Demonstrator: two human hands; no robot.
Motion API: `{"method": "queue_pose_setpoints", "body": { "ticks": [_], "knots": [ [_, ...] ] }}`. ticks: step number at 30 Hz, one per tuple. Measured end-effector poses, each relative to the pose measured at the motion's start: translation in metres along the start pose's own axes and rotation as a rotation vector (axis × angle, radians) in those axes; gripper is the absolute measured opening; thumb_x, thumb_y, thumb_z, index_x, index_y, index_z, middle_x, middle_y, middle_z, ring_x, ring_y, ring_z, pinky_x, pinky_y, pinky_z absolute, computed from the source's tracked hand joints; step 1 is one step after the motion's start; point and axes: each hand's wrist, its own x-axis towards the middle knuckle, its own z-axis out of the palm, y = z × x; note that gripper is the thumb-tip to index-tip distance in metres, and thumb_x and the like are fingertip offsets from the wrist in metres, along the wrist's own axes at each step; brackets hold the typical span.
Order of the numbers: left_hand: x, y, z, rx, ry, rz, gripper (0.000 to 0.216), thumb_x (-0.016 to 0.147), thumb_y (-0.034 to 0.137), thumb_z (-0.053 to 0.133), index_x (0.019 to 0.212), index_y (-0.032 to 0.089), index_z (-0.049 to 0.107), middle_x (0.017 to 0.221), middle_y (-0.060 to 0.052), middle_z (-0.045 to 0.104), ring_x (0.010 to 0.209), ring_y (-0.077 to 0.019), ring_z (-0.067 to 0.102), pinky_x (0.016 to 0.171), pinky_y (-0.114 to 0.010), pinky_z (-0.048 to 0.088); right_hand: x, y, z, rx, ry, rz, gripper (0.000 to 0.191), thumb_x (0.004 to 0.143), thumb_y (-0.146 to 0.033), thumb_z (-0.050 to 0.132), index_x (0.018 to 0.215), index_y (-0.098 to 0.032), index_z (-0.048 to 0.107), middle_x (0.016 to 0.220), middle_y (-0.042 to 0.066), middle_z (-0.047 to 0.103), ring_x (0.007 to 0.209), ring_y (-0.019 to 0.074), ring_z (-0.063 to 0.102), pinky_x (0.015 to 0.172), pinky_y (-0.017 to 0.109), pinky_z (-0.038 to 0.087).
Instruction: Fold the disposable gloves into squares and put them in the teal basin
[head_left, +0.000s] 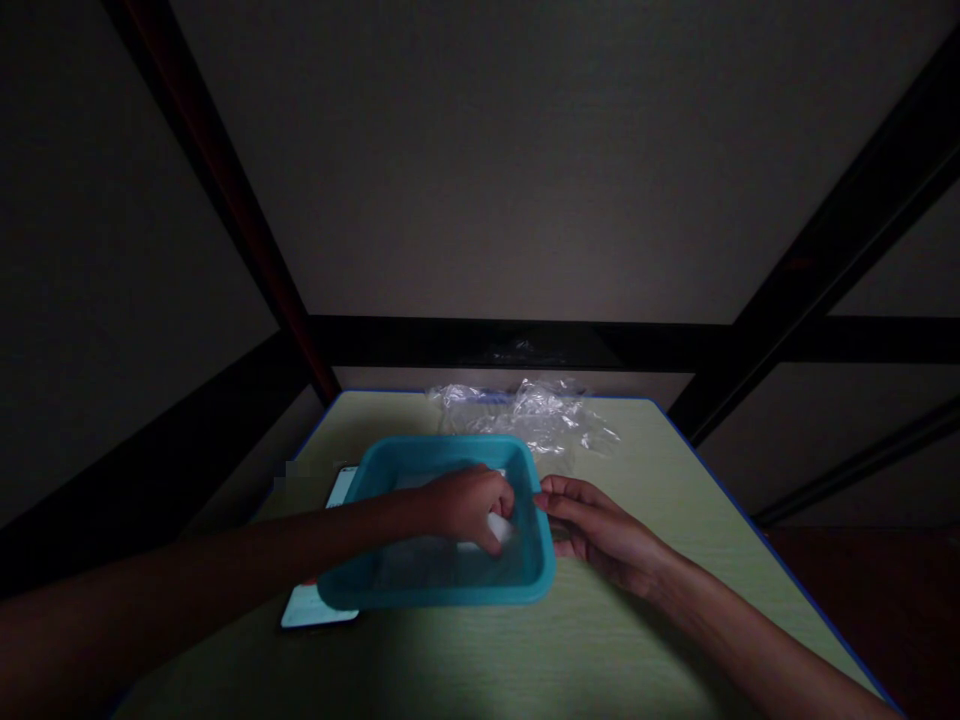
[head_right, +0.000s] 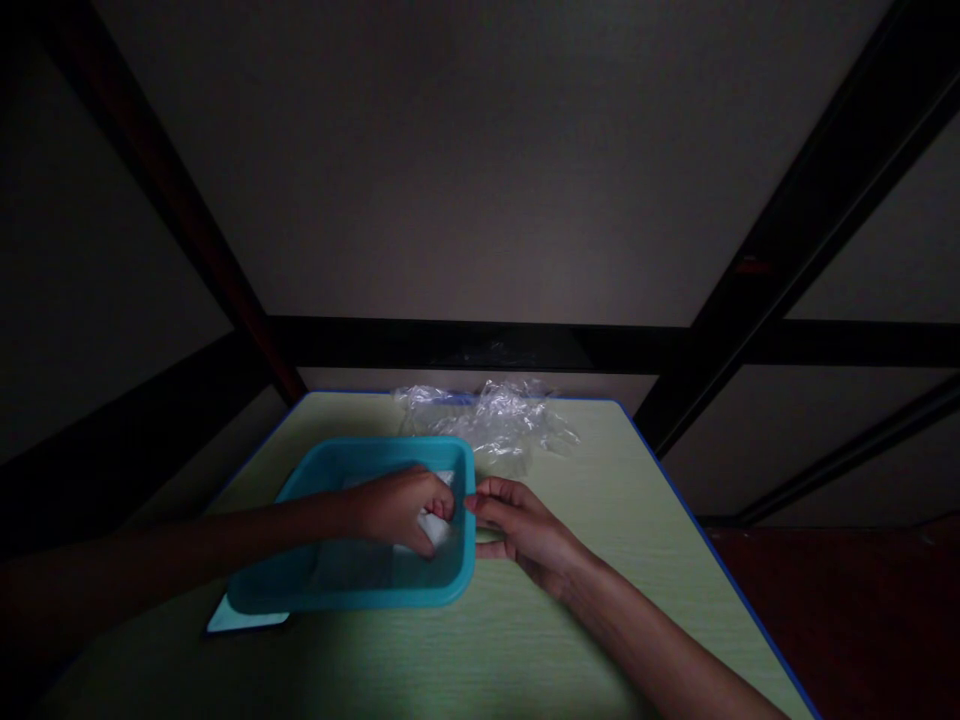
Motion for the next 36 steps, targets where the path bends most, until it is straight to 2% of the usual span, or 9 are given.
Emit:
{"method": "queue_pose_setpoints", "body": {
  "ticks": [4,7,10,15,19,23,27,31,36],
  "knots": [
    [-0.002,-0.007,-0.006,-0.05,-0.013,-0.01,0.022,0.059,0.001,0.068,0.079,0.009,0.065,0.076,-0.004,0.066,0.072,-0.0167,0.061,0.063,-0.023,0.045,0.0,-0.001,0.0,-0.009,0.014,-0.004,0.034,0.049,-0.031,0.082,0.061,-0.016,0.053,0.06,-0.004,0.054,0.056,0.0081,0.05,0.057,0.024,0.048],
    [0.001,-0.01,-0.007,-0.089,-0.022,-0.02,0.014,0.066,-0.001,0.06,0.074,0.009,0.063,0.074,-0.005,0.067,0.07,-0.0148,0.062,0.062,-0.021,0.046,0.0,-0.001,0.0,-0.016,0.02,0.003,0.036,0.048,-0.032,0.082,0.06,-0.016,0.052,0.058,-0.005,0.052,0.055,0.0078,0.049,0.057,0.025,0.048],
    [0.006,-0.013,-0.003,-0.1,-0.023,-0.012,0.012,0.066,-0.001,0.06,0.069,0.011,0.061,0.071,-0.002,0.066,0.067,-0.0131,0.062,0.059,-0.019,0.045,0.0,-0.002,0.0,-0.016,0.014,0.005,0.038,0.048,-0.034,0.082,0.061,-0.016,0.052,0.061,-0.004,0.054,0.056,0.0078,0.05,0.057,0.024,0.049],
    [0.006,-0.017,0.007,-0.011,0.066,0.014,0.017,0.067,-0.002,0.057,0.069,0.015,0.056,0.064,0.001,0.061,0.063,-0.0133,0.058,0.059,-0.022,0.042,0.0,-0.002,0.001,-0.014,0.029,0.0,0.039,0.046,-0.035,0.083,0.062,-0.017,0.052,0.06,-0.005,0.054,0.056,0.0076,0.051,0.055,0.023,0.048],
    [-0.003,-0.016,0.004,0.112,0.13,0.075,0.022,0.066,0.0,0.063,0.081,0.015,0.058,0.082,-0.003,0.06,0.081,-0.0198,0.055,0.07,-0.029,0.04,0.0,-0.002,0.001,-0.011,0.017,-0.002,0.038,0.048,-0.033,0.082,0.062,-0.016,0.052,0.063,-0.004,0.056,0.059,0.0083,0.052,0.057,0.024,0.049],
    [-0.013,-0.007,-0.01,0.181,0.082,0.163,0.024,0.065,0.005,0.069,0.083,0.016,0.059,0.088,-0.002,0.058,0.086,-0.0196,0.054,0.075,-0.028,0.039,0.0,-0.002,0.0,-0.022,0.019,-0.004,0.036,0.049,-0.033,0.082,0.062,-0.017,0.052,0.062,-0.004,0.054,0.059,0.0092,0.051,0.058,0.026,0.049],
    [-0.024,-0.005,-0.018,0.233,0.125,0.15,0.042,0.067,0.01,0.071,0.106,0.013,0.055,0.106,-0.008,0.055,0.099,-0.0242,0.052,0.081,-0.032,0.039,0.0,-0.001,0.001,-0.015,0.026,-0.005,0.036,0.049,-0.033,0.081,0.062,-0.017,0.052,0.061,-0.004,0.052,0.059,0.0094,0.049,0.058,0.026,0.048],
    [-0.031,-0.014,-0.015,0.304,0.15,0.114,0.064,0.065,0.018,0.075,0.121,0.013,0.046,0.118,-0.011,0.05,0.107,-0.027,0.049,0.085,-0.034,0.04,0.0,-0.002,0.001,-0.003,0.028,-0.005,0.032,0.052,-0.03,0.079,0.061,-0.018,0.051,0.063,-0.004,0.051,0.059,0.0094,0.048,0.058,0.026,0.047],
    [-0.031,-0.022,-0.004,0.331,0.123,0.143,0.068,0.066,0.019,0.075,0.125,0.014,0.043,0.123,-0.013,0.05,0.112,-0.0283,0.046,0.091,-0.036,0.037,0.0,-0.002,0.001,0.0,0.023,-0.002,0.03,0.053,-0.029,0.078,0.061,-0.017,0.052,0.063,-0.003,0.052,0.06,0.0097,0.048,0.059,0.026,0.047]
  ]
}}
